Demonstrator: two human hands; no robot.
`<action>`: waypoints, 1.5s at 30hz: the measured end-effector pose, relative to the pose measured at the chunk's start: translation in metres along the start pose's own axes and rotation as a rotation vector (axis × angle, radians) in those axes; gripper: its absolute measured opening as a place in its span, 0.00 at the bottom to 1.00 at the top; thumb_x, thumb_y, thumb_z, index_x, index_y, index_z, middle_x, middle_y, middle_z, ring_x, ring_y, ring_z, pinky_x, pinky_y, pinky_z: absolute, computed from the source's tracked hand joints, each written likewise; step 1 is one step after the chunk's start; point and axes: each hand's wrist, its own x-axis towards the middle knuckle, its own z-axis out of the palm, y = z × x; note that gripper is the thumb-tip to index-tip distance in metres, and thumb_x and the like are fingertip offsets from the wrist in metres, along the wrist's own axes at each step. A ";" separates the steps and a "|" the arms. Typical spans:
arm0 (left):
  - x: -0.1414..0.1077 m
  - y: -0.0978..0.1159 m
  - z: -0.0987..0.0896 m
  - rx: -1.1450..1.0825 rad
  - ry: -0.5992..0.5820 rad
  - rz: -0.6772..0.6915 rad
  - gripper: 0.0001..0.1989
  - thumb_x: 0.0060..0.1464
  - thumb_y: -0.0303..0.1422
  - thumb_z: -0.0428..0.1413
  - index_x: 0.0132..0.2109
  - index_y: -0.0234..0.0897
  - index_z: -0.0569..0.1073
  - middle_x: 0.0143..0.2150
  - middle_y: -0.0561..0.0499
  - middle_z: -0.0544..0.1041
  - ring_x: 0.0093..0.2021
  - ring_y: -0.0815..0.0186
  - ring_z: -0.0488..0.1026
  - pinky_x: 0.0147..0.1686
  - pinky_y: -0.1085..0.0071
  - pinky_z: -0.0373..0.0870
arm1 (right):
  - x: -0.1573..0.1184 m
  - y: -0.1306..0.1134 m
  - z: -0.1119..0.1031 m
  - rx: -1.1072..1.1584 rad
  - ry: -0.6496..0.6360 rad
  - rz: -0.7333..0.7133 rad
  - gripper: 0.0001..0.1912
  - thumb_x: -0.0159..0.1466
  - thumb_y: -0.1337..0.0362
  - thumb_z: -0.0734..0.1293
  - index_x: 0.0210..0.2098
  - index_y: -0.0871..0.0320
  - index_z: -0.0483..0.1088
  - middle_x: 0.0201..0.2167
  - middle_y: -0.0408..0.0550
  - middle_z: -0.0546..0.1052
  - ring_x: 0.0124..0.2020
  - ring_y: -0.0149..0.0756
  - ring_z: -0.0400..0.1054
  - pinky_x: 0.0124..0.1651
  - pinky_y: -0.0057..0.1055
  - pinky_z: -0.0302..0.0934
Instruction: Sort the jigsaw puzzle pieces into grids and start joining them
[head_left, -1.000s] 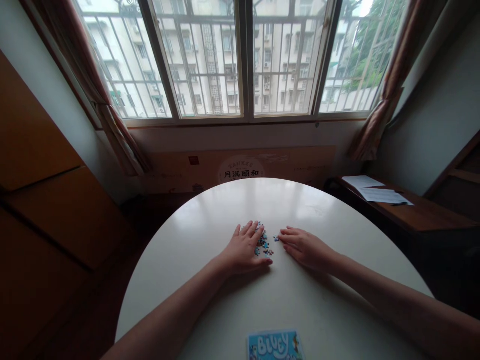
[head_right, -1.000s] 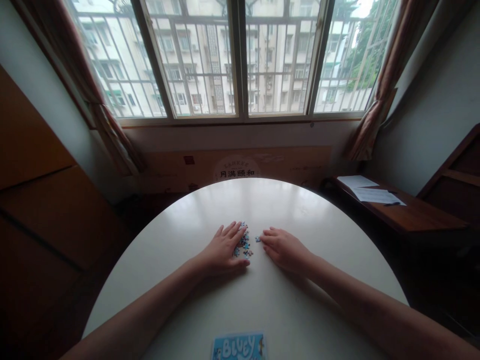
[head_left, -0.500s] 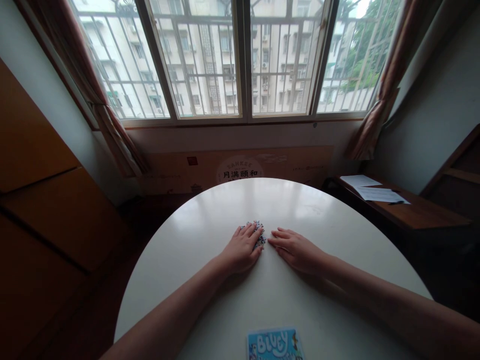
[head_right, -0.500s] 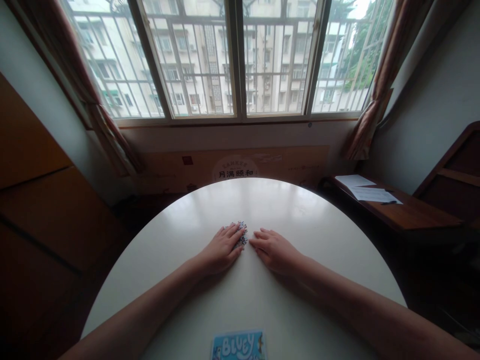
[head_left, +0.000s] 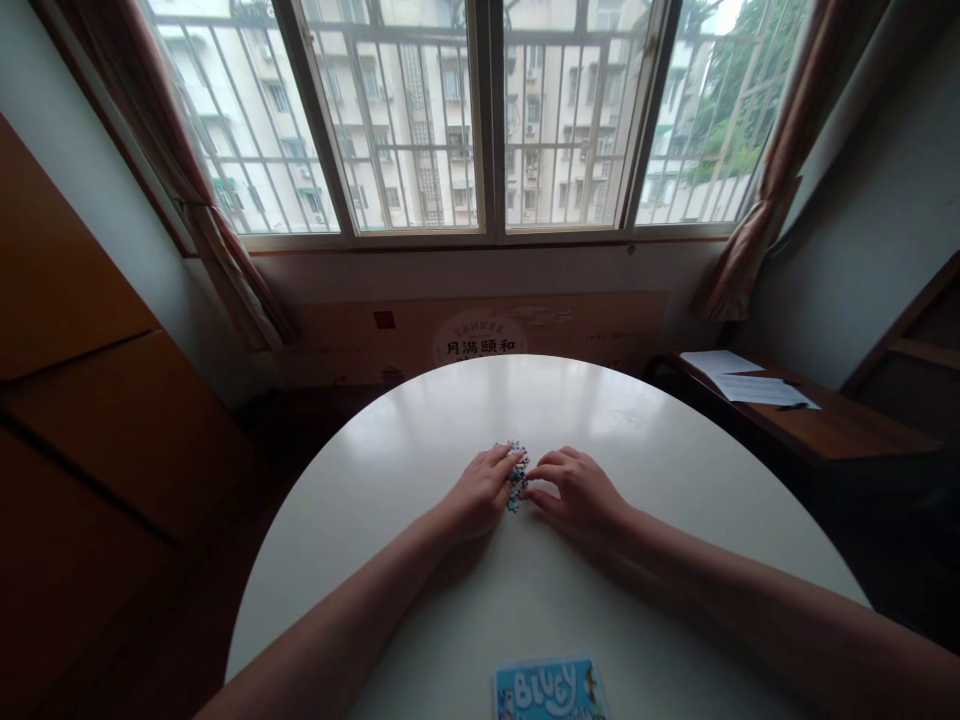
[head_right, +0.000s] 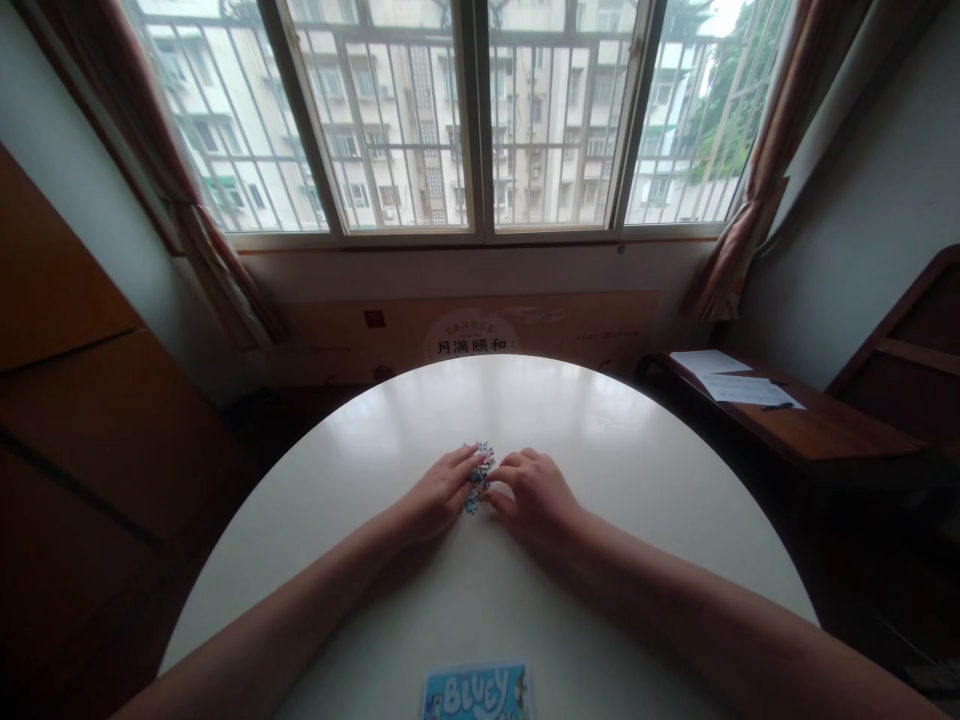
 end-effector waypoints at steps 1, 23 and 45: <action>0.000 0.000 0.000 0.002 -0.009 -0.005 0.25 0.64 0.32 0.49 0.67 0.36 0.65 0.69 0.38 0.63 0.69 0.51 0.58 0.68 0.49 0.55 | 0.002 -0.003 0.001 -0.011 -0.008 0.016 0.08 0.64 0.57 0.71 0.42 0.48 0.80 0.41 0.46 0.79 0.44 0.39 0.69 0.51 0.37 0.61; 0.002 0.000 -0.017 -0.344 0.273 -0.264 0.30 0.53 0.27 0.45 0.64 0.32 0.68 0.66 0.43 0.67 0.67 0.54 0.61 0.70 0.55 0.53 | 0.035 0.002 -0.004 -0.032 -0.033 0.024 0.10 0.65 0.65 0.66 0.38 0.54 0.81 0.38 0.49 0.80 0.42 0.39 0.70 0.48 0.32 0.63; 0.012 -0.017 -0.026 -0.998 0.446 -0.468 0.28 0.51 0.36 0.45 0.57 0.32 0.71 0.63 0.41 0.71 0.67 0.52 0.62 0.69 0.50 0.52 | 0.084 0.042 0.022 0.100 -0.154 0.145 0.20 0.59 0.74 0.63 0.43 0.54 0.82 0.42 0.49 0.80 0.44 0.39 0.73 0.50 0.29 0.65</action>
